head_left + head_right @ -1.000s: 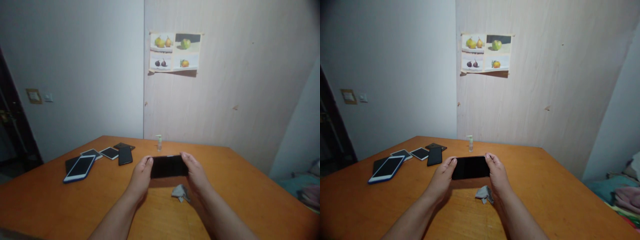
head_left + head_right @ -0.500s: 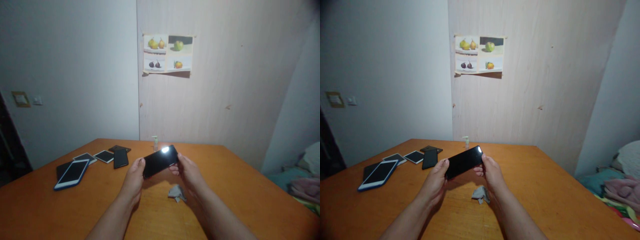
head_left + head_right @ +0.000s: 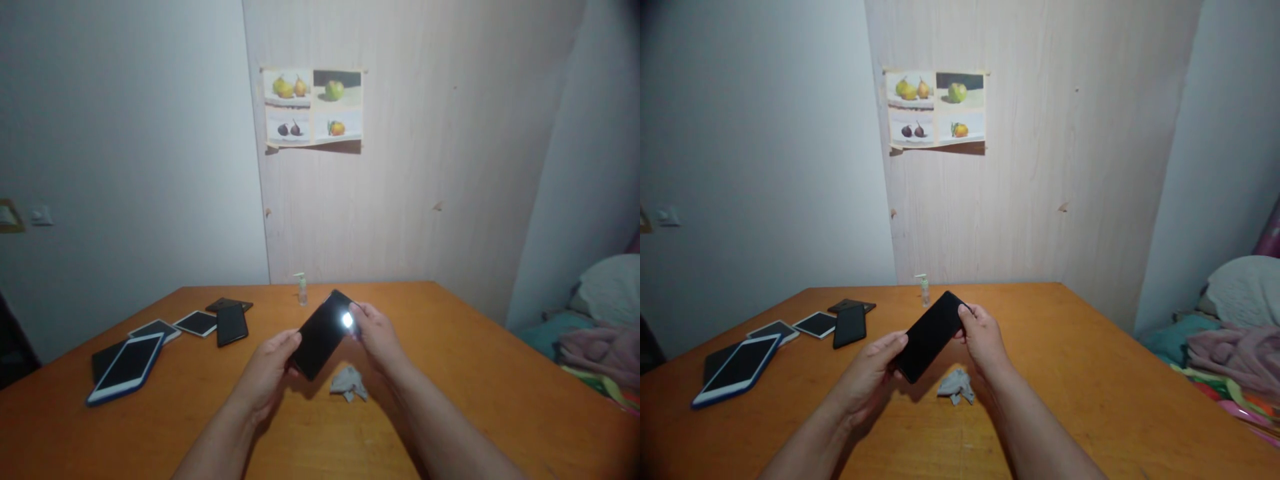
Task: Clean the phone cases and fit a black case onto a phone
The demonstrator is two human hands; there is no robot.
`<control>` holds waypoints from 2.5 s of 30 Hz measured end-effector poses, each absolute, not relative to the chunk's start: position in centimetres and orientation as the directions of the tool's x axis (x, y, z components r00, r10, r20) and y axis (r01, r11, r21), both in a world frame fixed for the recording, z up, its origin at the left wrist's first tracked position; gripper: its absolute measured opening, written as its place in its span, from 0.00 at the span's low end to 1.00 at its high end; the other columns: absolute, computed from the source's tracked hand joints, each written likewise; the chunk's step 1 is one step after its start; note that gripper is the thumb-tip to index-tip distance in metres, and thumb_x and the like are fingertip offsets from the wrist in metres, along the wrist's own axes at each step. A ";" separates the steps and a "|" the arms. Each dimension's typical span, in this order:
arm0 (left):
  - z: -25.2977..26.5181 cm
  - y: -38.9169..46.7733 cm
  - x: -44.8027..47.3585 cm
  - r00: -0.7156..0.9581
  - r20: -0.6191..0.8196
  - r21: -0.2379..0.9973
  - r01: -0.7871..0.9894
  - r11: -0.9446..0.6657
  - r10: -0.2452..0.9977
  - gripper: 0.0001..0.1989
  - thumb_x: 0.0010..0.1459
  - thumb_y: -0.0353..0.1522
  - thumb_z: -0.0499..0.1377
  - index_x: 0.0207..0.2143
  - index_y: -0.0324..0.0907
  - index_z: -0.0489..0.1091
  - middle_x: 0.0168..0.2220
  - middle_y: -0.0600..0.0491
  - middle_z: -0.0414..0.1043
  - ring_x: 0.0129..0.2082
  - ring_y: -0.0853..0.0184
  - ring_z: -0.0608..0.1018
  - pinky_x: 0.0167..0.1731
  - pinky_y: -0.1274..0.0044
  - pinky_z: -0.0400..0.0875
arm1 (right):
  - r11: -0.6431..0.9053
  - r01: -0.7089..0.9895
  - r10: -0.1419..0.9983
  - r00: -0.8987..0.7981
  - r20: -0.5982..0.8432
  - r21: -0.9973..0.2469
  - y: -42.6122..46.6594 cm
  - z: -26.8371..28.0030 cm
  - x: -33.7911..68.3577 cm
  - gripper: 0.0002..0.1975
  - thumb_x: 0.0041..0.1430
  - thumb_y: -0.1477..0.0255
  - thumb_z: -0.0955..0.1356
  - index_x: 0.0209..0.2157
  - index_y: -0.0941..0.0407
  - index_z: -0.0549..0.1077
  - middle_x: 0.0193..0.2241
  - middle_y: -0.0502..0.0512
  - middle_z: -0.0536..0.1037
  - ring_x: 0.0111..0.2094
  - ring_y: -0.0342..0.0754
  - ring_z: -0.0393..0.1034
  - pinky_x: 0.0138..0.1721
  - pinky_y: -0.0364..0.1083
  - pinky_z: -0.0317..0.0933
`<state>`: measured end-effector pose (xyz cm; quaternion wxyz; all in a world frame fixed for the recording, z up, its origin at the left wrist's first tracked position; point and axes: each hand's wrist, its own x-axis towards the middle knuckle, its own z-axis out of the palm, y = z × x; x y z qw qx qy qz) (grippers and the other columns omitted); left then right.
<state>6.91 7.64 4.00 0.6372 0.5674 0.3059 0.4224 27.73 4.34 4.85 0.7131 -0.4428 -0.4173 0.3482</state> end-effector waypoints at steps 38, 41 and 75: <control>3.9 5.9 8.4 0.587 0.132 0.966 -0.257 0.029 0.798 0.22 0.61 0.44 0.60 0.52 0.39 0.74 0.44 0.44 0.79 0.41 0.58 0.80 0.41 0.72 0.71 | 0.355 0.492 0.633 0.499 0.592 -0.795 3.7 4.7 27.1 0.26 0.66 0.50 0.60 0.52 0.54 0.73 0.47 0.63 0.76 0.48 0.57 0.68 0.49 0.54 0.57; 3.8 5.1 9.0 0.664 0.109 0.974 -0.219 0.053 0.740 0.22 0.61 0.45 0.60 0.50 0.38 0.75 0.42 0.44 0.79 0.38 0.58 0.80 0.41 0.70 0.71 | 0.216 0.763 0.567 0.409 0.715 -0.609 3.5 4.3 27.2 0.27 0.68 0.55 0.57 0.60 0.55 0.67 0.52 0.65 0.74 0.54 0.60 0.63 0.55 0.57 0.50; 3.9 5.7 8.8 0.582 0.075 0.954 -0.277 0.111 0.810 0.23 0.59 0.44 0.62 0.49 0.36 0.75 0.44 0.41 0.79 0.36 0.57 0.81 0.41 0.69 0.72 | 0.170 0.567 0.715 0.492 0.497 -0.806 4.9 4.1 30.8 0.29 0.66 0.49 0.54 0.31 0.55 0.74 0.29 0.58 0.77 0.35 0.53 0.70 0.36 0.47 0.59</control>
